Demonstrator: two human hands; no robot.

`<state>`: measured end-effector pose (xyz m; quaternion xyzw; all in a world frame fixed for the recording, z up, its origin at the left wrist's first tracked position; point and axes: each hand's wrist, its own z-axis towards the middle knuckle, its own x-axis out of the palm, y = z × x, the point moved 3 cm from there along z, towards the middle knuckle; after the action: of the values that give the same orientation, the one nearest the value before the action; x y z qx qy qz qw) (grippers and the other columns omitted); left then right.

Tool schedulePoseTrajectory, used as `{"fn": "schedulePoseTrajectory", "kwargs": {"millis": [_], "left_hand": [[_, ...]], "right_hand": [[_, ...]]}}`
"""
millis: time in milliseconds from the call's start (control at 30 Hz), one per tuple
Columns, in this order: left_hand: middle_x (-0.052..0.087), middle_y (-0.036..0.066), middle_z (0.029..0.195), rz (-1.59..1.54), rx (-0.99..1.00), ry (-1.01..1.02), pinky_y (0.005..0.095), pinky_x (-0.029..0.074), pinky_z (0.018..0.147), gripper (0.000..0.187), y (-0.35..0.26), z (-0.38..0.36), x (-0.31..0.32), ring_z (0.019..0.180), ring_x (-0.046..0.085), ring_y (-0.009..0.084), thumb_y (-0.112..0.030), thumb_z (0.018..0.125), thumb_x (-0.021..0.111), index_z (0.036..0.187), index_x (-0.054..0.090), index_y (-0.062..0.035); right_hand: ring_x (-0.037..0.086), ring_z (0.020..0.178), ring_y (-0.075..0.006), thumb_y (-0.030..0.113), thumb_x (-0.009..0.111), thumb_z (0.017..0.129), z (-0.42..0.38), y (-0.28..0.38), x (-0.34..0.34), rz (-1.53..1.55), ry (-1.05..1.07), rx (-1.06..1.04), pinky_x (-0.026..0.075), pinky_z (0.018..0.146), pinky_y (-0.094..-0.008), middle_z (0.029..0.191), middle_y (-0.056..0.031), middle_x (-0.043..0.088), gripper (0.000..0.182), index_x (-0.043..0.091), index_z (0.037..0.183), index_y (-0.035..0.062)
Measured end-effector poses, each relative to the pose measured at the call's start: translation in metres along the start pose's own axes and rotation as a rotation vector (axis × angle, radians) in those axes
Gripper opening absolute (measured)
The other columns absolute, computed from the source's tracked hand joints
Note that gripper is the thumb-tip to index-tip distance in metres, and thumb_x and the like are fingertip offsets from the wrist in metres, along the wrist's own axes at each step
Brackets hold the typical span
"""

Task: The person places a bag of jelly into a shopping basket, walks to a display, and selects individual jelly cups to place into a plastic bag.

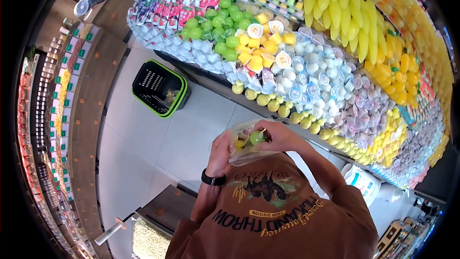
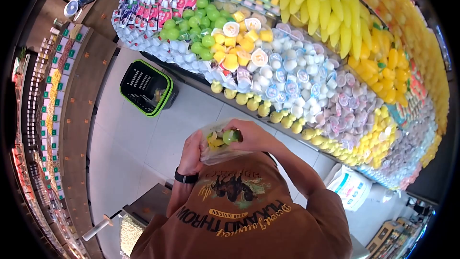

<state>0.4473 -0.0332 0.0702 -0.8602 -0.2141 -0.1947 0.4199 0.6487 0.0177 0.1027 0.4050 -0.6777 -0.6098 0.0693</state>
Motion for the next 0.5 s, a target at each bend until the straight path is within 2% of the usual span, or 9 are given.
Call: {"fn": "schedulePoseTrajectory", "kwargs": {"millis": [33, 67, 100, 167, 300, 367, 467, 500], "left_hand": [[0.054, -0.006, 0.073, -0.013, -0.001, 0.016, 0.0175, 0.040, 0.056, 0.029, -0.002, 0.000, -0.002, 0.060, 0.044, 0.0011, -0.023, 0.101, 0.044, 0.108, 0.062, -0.0016], [0.053, -0.007, 0.071, -0.024, 0.000, 0.003, 0.0173, 0.038, 0.054, 0.029, -0.004, 0.000, -0.004, 0.058, 0.042, 0.0008, -0.023, 0.101, 0.044, 0.108, 0.062, -0.0017], [0.052, -0.007, 0.070, -0.037, -0.002, -0.011, 0.0170, 0.037, 0.053, 0.029, -0.006, 0.000, -0.006, 0.057, 0.041, 0.0005, -0.022, 0.101, 0.044, 0.108, 0.063, -0.0019], [0.049, -0.008, 0.066, -0.048, -0.007, -0.027, 0.0168, 0.034, 0.051, 0.028, -0.008, 0.001, -0.016, 0.055, 0.039, 0.0002, -0.022, 0.101, 0.045, 0.108, 0.064, -0.0024], [0.045, -0.009, 0.062, -0.061, -0.007, -0.079, 0.0175, 0.031, 0.047, 0.025, -0.008, 0.004, -0.034, 0.052, 0.036, 0.0007, -0.021, 0.100, 0.046, 0.105, 0.065, -0.0043], [0.044, -0.009, 0.061, -0.076, 0.009, -0.114, 0.0179, 0.030, 0.047, 0.024, -0.007, 0.005, -0.041, 0.051, 0.036, 0.0011, -0.022, 0.100, 0.047, 0.100, 0.065, -0.0055], [0.044, -0.008, 0.061, -0.101, 0.041, -0.142, 0.0182, 0.030, 0.046, 0.023, -0.001, 0.009, -0.055, 0.051, 0.036, 0.0013, -0.022, 0.099, 0.048, 0.091, 0.063, -0.0072], [0.044, -0.008, 0.061, -0.109, 0.052, -0.150, 0.0182, 0.030, 0.046, 0.023, -0.004, 0.005, -0.056, 0.051, 0.036, 0.0012, -0.022, 0.099, 0.048, 0.089, 0.062, -0.0077]], "right_hand": [[0.060, 0.071, -0.0149, 0.019, 0.073, 0.074, 0.003, 0.005, -0.010, 0.050, 0.049, 0.041, 0.049, 0.064, -0.0278, 0.096, -0.0086, 0.062, 0.046, 0.056, 0.114, 0.0063], [0.055, 0.067, -0.0085, 0.016, 0.074, 0.075, 0.012, -0.004, -0.016, 0.107, -0.022, -0.027, 0.046, 0.060, -0.0244, 0.092, -0.0034, 0.060, 0.040, 0.057, 0.110, 0.0073], [0.052, 0.063, -0.0064, 0.011, 0.073, 0.074, 0.021, 0.001, -0.029, 0.094, -0.079, -0.058, 0.044, 0.058, -0.0226, 0.090, -0.0008, 0.060, 0.039, 0.057, 0.110, 0.0085], [0.058, 0.070, -0.0118, 0.017, 0.072, 0.075, 0.043, 0.021, -0.058, 0.160, -0.209, -0.015, 0.049, 0.064, -0.0274, 0.087, -0.0055, 0.061, 0.042, 0.055, 0.112, 0.0055], [0.062, 0.071, -0.0180, 0.013, 0.071, 0.077, 0.118, 0.043, -0.106, -0.172, -0.547, -0.069, 0.051, 0.065, -0.0307, 0.092, -0.0108, 0.064, 0.039, 0.054, 0.111, 0.0045], [0.064, 0.075, -0.0254, 0.010, 0.069, 0.076, 0.159, 0.053, -0.126, -0.336, -0.686, -0.253, 0.052, 0.067, -0.0354, 0.096, -0.0143, 0.062, 0.039, 0.054, 0.111, 0.0033], [0.061, 0.080, -0.0299, 0.004, 0.068, 0.075, 0.213, 0.046, -0.141, -0.537, -0.780, -0.331, 0.050, 0.072, -0.0375, 0.096, -0.0144, 0.060, 0.036, 0.057, 0.110, 0.0023], [0.060, 0.084, -0.0318, 0.003, 0.067, 0.075, 0.231, 0.033, -0.144, -0.626, -0.744, -0.372, 0.050, 0.075, -0.0390, 0.100, -0.0153, 0.060, 0.037, 0.057, 0.110, 0.0018]]}}
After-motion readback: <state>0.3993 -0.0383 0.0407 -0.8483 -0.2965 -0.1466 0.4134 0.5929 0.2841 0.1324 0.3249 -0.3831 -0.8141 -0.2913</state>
